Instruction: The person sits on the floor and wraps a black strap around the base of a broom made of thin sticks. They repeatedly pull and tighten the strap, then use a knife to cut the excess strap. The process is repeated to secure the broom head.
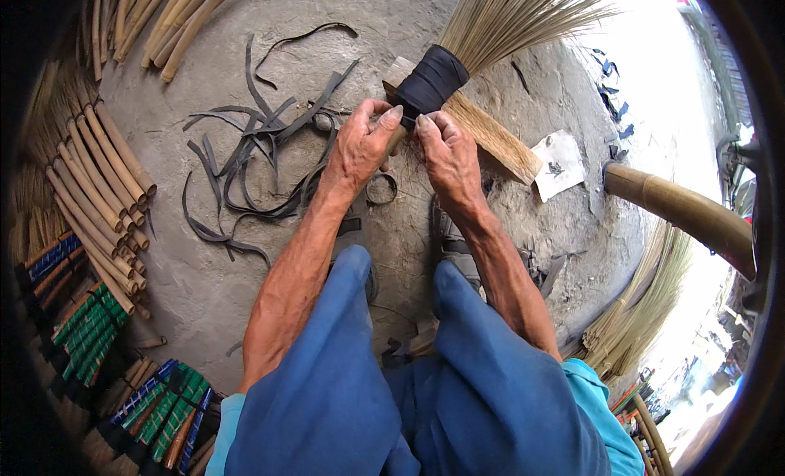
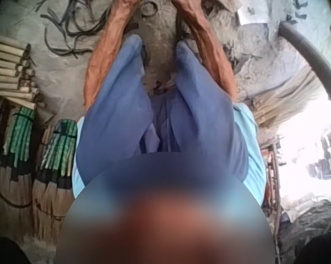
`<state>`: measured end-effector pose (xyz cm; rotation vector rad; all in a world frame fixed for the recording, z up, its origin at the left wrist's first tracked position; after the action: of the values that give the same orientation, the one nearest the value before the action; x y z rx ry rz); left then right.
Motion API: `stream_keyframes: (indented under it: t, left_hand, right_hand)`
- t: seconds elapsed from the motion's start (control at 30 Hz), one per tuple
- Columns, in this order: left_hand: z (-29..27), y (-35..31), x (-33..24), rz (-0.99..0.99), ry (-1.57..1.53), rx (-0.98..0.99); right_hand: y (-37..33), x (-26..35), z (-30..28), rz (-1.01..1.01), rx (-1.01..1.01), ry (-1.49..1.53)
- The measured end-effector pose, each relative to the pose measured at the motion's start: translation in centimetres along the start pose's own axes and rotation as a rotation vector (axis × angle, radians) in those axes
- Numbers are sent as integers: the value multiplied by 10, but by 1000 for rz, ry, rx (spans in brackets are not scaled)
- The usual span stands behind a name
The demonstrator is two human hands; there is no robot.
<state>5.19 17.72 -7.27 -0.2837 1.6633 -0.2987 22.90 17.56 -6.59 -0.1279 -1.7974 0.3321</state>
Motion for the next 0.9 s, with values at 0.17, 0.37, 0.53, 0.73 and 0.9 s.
stream_keyframes:
  t: [0.17, 0.37, 0.53, 0.73, 0.9]
  left_hand:
    - [3, 0, -1, 3, 103, 46]
    - [3, 3, -2, -36, 33, 40]
    - [2, 0, -3, -62, 73, 33]
    - [3, 1, -1, -35, 142, 41]
    - [7, -5, -8, 198, 379, -70]
  right_hand:
    - [-3, -13, 6, -27, -23, 13]
    - [-12, -46, -15, 289, -67, 414]
    - [-17, -45, -21, 270, -70, 421]
    - [-1, -31, 1, 164, 86, 301]
    - [-5, -24, -5, 229, 138, 432]
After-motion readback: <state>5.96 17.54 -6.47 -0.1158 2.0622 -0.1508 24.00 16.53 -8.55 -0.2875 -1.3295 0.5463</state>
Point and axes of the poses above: each hand's wrist, its own y-axis towards the middle knuckle, its own z-axis out of the palm, x = y × z, the point moved 6 cm from there along y, towards the middle knuckle
